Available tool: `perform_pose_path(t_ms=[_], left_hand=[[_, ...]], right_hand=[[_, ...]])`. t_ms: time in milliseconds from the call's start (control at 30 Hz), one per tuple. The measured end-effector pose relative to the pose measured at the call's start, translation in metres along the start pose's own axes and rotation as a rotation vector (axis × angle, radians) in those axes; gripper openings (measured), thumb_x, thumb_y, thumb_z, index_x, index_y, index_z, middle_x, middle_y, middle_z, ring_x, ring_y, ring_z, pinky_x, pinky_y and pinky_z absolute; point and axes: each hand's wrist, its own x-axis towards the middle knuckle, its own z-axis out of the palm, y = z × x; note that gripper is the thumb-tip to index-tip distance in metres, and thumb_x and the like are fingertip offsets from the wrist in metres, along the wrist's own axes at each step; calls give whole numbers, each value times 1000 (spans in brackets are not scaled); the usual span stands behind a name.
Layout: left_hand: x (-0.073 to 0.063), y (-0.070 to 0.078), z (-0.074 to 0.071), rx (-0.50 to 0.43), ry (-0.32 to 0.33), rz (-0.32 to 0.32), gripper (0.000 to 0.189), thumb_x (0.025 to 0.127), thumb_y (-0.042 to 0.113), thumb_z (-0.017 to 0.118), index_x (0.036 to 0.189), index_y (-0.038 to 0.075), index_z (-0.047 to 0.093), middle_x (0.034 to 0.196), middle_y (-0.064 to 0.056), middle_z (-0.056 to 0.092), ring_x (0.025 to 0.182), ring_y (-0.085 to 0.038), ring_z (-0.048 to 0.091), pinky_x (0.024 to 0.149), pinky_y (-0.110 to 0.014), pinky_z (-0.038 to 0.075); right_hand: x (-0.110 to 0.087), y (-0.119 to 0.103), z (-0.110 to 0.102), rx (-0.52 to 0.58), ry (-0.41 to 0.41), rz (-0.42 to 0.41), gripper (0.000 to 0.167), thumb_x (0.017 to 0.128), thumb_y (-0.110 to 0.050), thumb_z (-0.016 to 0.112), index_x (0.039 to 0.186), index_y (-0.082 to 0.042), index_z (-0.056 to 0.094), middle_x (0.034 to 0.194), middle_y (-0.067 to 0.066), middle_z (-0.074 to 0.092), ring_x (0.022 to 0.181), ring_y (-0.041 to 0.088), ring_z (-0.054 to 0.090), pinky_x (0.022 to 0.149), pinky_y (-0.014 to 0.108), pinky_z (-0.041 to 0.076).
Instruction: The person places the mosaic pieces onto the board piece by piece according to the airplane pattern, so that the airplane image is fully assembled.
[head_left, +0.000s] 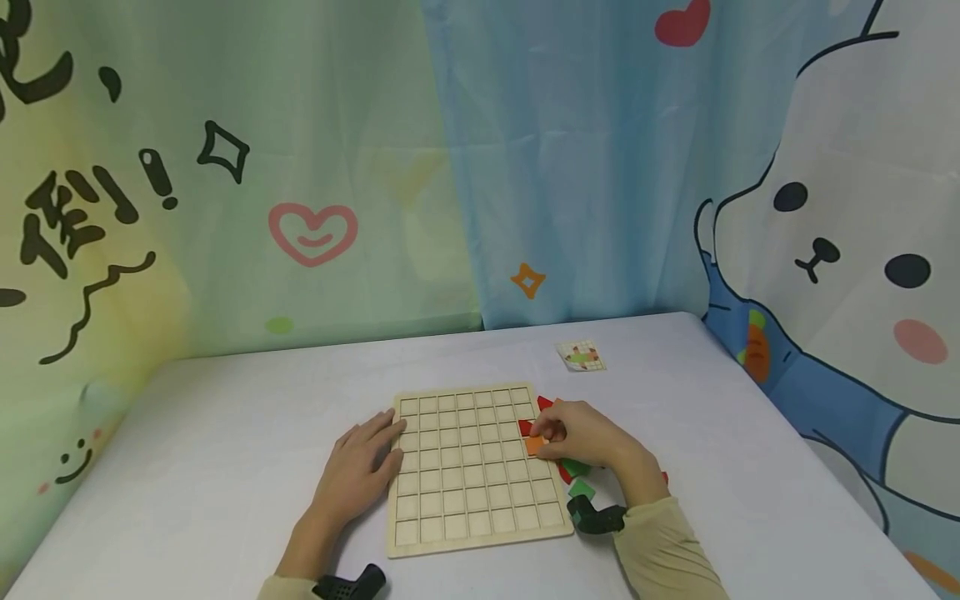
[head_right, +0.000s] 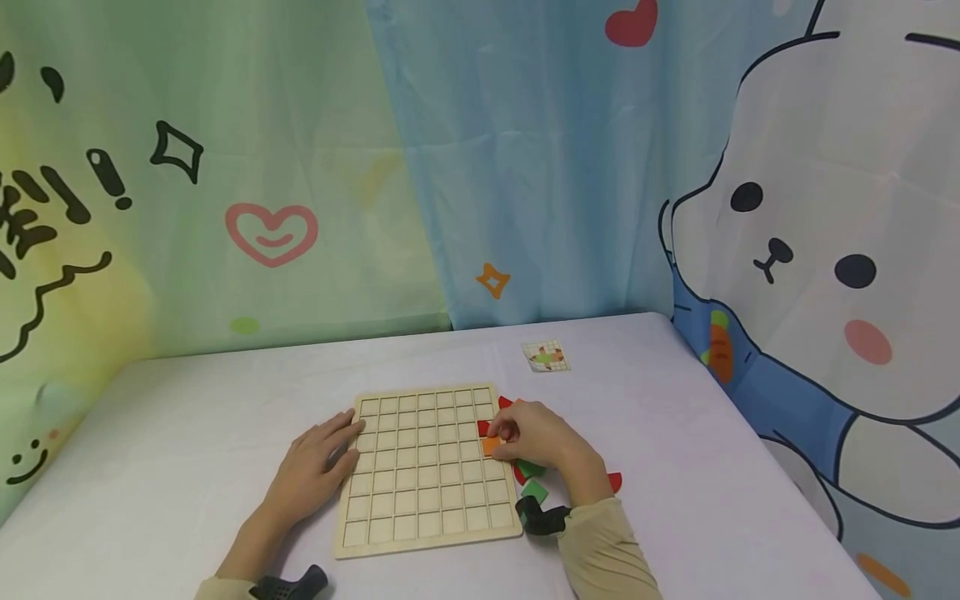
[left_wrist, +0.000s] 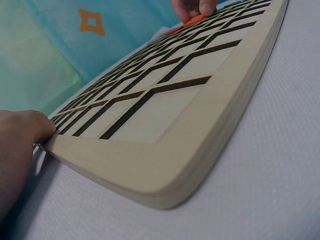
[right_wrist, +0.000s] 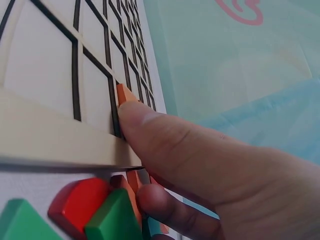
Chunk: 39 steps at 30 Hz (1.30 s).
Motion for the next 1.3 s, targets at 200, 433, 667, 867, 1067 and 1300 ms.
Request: perform_pose_path(t_ms=[200, 433, 667, 867, 1067, 1300], left_hand=[[0, 1, -1, -7, 1, -1, 42, 93, 31, 55, 133, 17, 57, 146, -4, 47, 136, -24, 41, 112, -52, 30], [1, 0, -2, -10, -15, -7, 42, 93, 31, 55, 133, 17, 57, 146, -4, 46, 137, -25, 40, 113, -52, 29], [0, -1, 0, -13, 0, 2, 41, 93, 30, 56, 132, 17, 57, 145, -4, 47, 136, -25, 41, 112, -52, 29], [0, 0, 0, -9, 9, 8, 42, 93, 30, 55, 132, 16, 57, 145, -5, 47, 136, -26, 42, 112, -52, 30], [0, 0, -1, -17, -3, -3, 41, 93, 30, 56, 132, 16, 57, 145, -5, 47, 136, -25, 41, 113, -52, 29], [0, 1, -3, -17, -21, -15, 41, 94, 30, 55, 133, 16, 56, 146, -4, 46, 137, -25, 40, 114, -52, 28]], right_hand=[[1, -1, 0, -6, 4, -3, 17, 80, -15, 75, 94, -13, 68, 79, -3, 55, 73, 13, 50, 63, 23, 46], [1, -1, 1, -15, 7, -18, 17, 80, -15, 75, 94, -12, 68, 79, -3, 55, 72, 13, 50, 62, 23, 45], [1, -1, 2, -16, 7, -18, 15, 80, -13, 74, 93, -13, 67, 78, -3, 55, 71, 12, 49, 61, 23, 45], [2, 0, 2, -17, 9, -10, 15, 80, -15, 75, 93, -14, 68, 78, -3, 55, 72, 13, 50, 62, 22, 45], [1, 2, 0, 5, 17, 12, 18, 79, -16, 76, 95, -13, 68, 80, -2, 56, 74, 13, 50, 64, 23, 45], [1, 2, -2, -7, 33, 56, 17, 79, -16, 77, 94, -13, 68, 79, -3, 57, 74, 13, 50, 64, 24, 45]])
